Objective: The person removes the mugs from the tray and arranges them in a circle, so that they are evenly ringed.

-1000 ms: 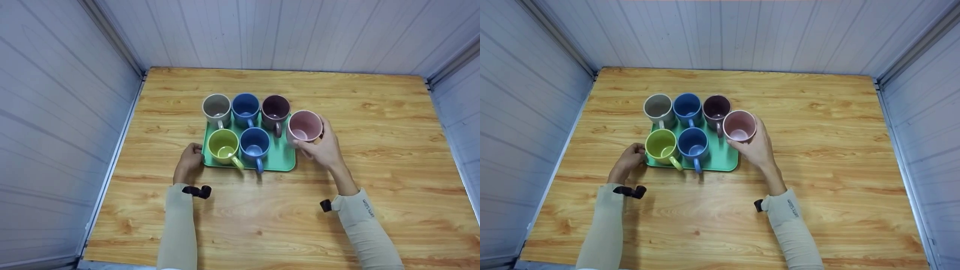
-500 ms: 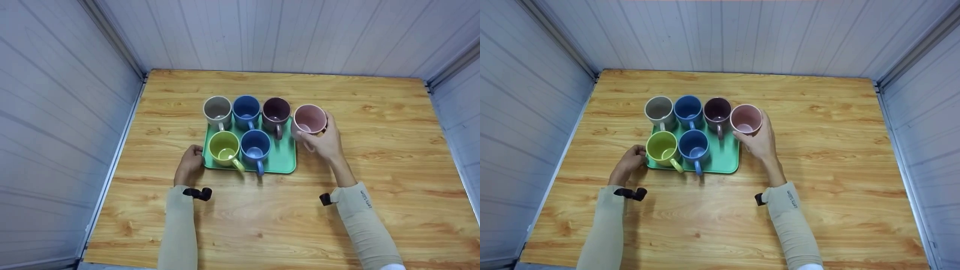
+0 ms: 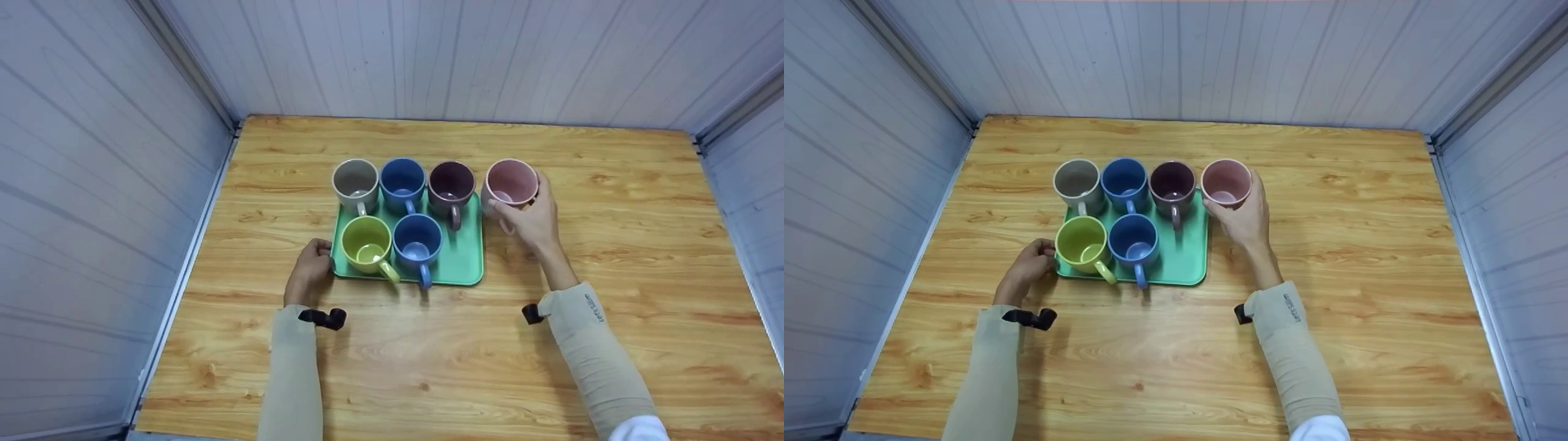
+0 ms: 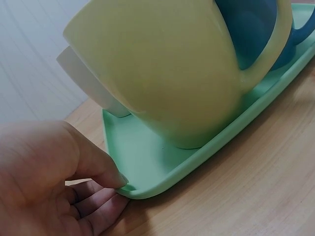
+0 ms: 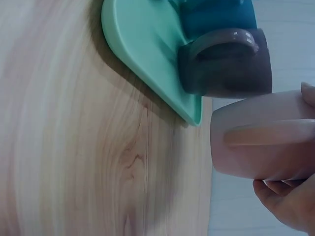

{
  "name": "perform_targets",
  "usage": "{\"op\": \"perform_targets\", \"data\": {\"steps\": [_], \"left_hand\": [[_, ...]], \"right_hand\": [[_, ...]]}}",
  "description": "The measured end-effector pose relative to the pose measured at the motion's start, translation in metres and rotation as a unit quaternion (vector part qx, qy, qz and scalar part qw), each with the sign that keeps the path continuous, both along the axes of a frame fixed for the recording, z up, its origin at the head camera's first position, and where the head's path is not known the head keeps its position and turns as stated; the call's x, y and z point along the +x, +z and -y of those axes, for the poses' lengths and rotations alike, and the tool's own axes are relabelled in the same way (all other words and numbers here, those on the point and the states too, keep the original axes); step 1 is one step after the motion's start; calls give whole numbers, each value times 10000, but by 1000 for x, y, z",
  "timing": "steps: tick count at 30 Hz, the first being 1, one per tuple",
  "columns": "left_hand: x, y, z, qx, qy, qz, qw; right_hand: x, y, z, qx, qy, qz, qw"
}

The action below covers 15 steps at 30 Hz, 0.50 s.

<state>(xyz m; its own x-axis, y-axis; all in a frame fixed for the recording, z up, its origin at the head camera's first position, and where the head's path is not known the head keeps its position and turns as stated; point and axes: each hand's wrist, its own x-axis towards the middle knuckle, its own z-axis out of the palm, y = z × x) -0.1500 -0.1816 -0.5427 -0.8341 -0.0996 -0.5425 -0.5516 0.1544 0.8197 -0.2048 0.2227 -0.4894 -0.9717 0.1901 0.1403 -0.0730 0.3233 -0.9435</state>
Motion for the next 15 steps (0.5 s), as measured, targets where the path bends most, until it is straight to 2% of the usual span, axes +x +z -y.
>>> {"op": "perform_targets", "data": {"steps": [2, 9, 15], "left_hand": [[0, 0, 0, 18, -9, 2, 10000], [-2, 0, 0, -629, -433, -19, 9971], [-1, 1, 0, -343, -194, 58, 9992]], "right_hand": [[-6, -2, -3, 1, -56, 32, 10000], [-20, -2, -9, 41, -246, 168, 9995], [-30, -5, -9, 328, -415, 228, 9983]]}}
